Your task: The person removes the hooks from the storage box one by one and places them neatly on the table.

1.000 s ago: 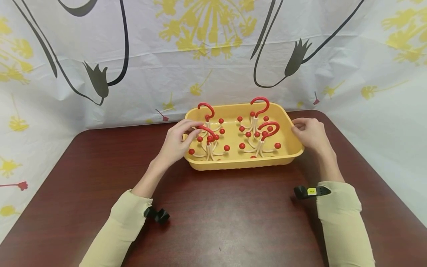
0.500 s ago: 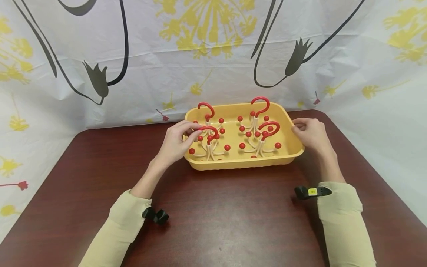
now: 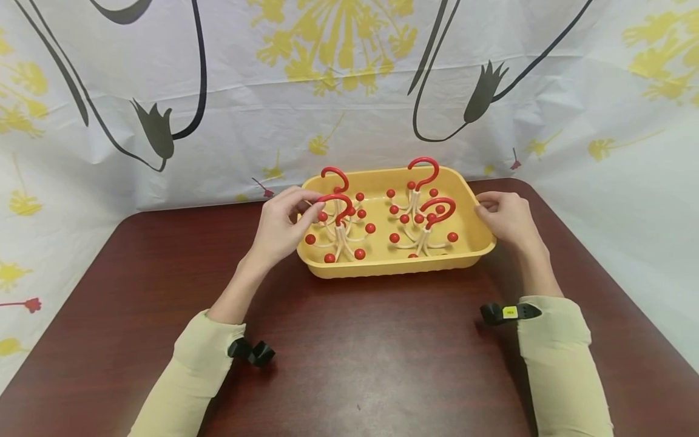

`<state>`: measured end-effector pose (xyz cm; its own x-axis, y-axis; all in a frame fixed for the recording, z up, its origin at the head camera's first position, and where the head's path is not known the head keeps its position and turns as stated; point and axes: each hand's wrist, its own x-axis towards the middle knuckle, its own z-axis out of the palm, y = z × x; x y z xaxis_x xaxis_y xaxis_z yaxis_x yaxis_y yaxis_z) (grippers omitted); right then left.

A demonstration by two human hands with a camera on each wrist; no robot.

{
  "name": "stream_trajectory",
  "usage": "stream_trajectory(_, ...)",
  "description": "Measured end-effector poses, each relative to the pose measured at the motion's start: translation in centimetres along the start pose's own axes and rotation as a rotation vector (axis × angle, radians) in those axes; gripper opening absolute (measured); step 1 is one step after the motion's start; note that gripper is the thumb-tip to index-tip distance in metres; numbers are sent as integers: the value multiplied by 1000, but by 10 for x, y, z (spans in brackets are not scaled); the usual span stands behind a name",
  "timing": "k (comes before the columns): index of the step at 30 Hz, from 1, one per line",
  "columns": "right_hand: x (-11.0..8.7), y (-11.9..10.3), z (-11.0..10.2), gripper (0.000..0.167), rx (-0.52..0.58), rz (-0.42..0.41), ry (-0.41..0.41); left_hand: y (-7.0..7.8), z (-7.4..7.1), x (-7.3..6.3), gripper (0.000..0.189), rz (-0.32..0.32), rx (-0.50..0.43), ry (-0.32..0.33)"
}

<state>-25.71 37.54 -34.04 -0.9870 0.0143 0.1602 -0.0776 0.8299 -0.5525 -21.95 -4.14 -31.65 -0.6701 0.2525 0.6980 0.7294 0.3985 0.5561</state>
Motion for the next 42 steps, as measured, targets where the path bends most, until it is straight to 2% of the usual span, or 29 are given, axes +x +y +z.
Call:
stream_trajectory(13, 0, -1, 1, 34, 2, -5, 9, 2, -19, 8, 13, 44, -26, 96)
stream_trajectory(26, 2, 2, 2, 36, 5, 3, -1, 0, -43, 11, 16, -25, 1, 154)
stream_trajectory(42, 0, 0, -1, 35, -2, 2, 6, -14, -70, 9, 17, -22, 37, 255)
